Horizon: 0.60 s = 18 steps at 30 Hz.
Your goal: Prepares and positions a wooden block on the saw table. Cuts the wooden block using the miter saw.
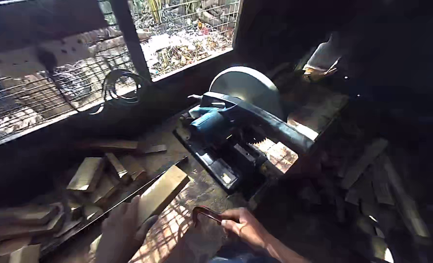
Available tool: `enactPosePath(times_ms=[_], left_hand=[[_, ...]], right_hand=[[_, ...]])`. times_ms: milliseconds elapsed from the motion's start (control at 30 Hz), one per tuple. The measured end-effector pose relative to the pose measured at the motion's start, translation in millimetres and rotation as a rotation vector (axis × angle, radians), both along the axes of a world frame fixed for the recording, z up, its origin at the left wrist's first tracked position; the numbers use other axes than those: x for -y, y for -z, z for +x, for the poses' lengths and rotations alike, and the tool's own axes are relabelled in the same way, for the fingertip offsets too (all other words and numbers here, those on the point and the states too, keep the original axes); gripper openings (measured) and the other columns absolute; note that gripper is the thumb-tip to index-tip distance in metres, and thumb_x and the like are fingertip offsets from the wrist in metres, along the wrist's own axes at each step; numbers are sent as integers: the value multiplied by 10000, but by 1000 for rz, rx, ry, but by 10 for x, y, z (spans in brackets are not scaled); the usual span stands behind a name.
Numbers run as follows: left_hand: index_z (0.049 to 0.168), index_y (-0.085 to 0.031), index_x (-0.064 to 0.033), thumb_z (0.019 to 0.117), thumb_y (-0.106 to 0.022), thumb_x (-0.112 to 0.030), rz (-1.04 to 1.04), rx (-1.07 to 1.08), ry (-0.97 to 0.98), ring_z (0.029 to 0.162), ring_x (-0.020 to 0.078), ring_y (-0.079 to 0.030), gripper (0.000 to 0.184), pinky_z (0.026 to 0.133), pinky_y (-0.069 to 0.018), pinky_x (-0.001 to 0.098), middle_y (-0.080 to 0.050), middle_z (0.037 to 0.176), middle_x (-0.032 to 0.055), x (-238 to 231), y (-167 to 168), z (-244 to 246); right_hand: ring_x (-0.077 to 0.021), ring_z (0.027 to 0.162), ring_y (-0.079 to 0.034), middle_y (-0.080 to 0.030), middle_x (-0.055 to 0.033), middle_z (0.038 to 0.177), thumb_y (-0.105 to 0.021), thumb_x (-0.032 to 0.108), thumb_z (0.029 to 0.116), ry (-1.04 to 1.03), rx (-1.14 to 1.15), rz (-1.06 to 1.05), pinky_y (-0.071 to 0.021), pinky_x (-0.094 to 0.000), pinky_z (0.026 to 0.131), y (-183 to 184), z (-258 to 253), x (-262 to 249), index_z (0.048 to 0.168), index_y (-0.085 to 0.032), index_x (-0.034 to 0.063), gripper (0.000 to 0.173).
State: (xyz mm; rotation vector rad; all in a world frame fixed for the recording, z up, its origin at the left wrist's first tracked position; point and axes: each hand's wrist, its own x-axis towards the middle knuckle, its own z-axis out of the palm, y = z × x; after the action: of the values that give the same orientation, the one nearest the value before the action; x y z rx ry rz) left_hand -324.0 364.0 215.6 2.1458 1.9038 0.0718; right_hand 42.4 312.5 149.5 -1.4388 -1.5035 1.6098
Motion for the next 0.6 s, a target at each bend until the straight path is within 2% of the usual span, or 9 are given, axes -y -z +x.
enactPosePath(times_ms=[33,100,133,167,267,367,433,600], left_hand=[[1447,-558,-64,873,-611,-713,75,-30,11,1202,513,-584,868,945,-481,706,-619,1285,286,-157,278,289],[1496,-521,-100,869,-593,-726,159,-75,24,1190,473,-614,888,938,-514,655,-635,1300,255,-465,689,770],[1527,-482,-125,872,-612,-703,166,-85,22,1207,465,-608,884,943,-528,639,-614,1332,246,-621,806,969],[1534,-471,-126,869,-673,-640,177,-48,18,1222,493,-581,865,959,-505,664,-593,1346,265,-753,879,1142],[1511,-497,-100,841,-745,-543,210,-17,8,1258,534,-527,841,1002,-424,721,-584,1333,297,-1029,1005,1434],[1513,-502,-106,837,-718,-588,251,-68,17,1253,510,-536,858,1012,-424,700,-588,1335,275,-1184,1084,1494],[1512,-501,-98,851,-717,-559,259,-77,38,1264,508,-534,834,1023,-424,693,-583,1348,278,-1233,1120,1496],[1510,-502,-82,883,-709,-539,216,-113,65,1282,498,-542,803,1021,-458,673,-562,1399,281,-1378,1153,1527]], right_hand=[[-158,722,-706,-733,-52,844,-570,236,1005,11,-8,43,-619,-390,714,31,214,-32,1083,-738,59,256],[-151,709,-705,-734,-37,837,-566,251,1007,51,-30,71,-623,-384,699,54,586,-141,1063,-746,68,263],[-150,697,-702,-732,-33,832,-557,251,1014,68,-44,67,-622,-371,677,51,747,-218,1053,-739,67,262],[-147,696,-700,-730,-28,834,-551,246,1020,83,-46,58,-621,-360,668,33,884,-287,1048,-736,67,259],[-134,720,-701,-733,-12,849,-555,254,1024,119,-13,49,-618,-350,691,-50,1169,-405,1055,-744,86,254],[-123,734,-706,-734,-4,857,-556,266,1032,142,-33,46,-623,-339,698,-63,1329,-500,1070,-742,97,254],[-108,742,-703,-730,8,852,-550,294,1036,144,-16,43,-618,-331,717,-15,1345,-564,1056,-745,113,267],[-111,831,-701,-733,2,900,-535,371,1022,145,73,63,-589,-377,815,93,1123,-717,1058,-748,142,315]])
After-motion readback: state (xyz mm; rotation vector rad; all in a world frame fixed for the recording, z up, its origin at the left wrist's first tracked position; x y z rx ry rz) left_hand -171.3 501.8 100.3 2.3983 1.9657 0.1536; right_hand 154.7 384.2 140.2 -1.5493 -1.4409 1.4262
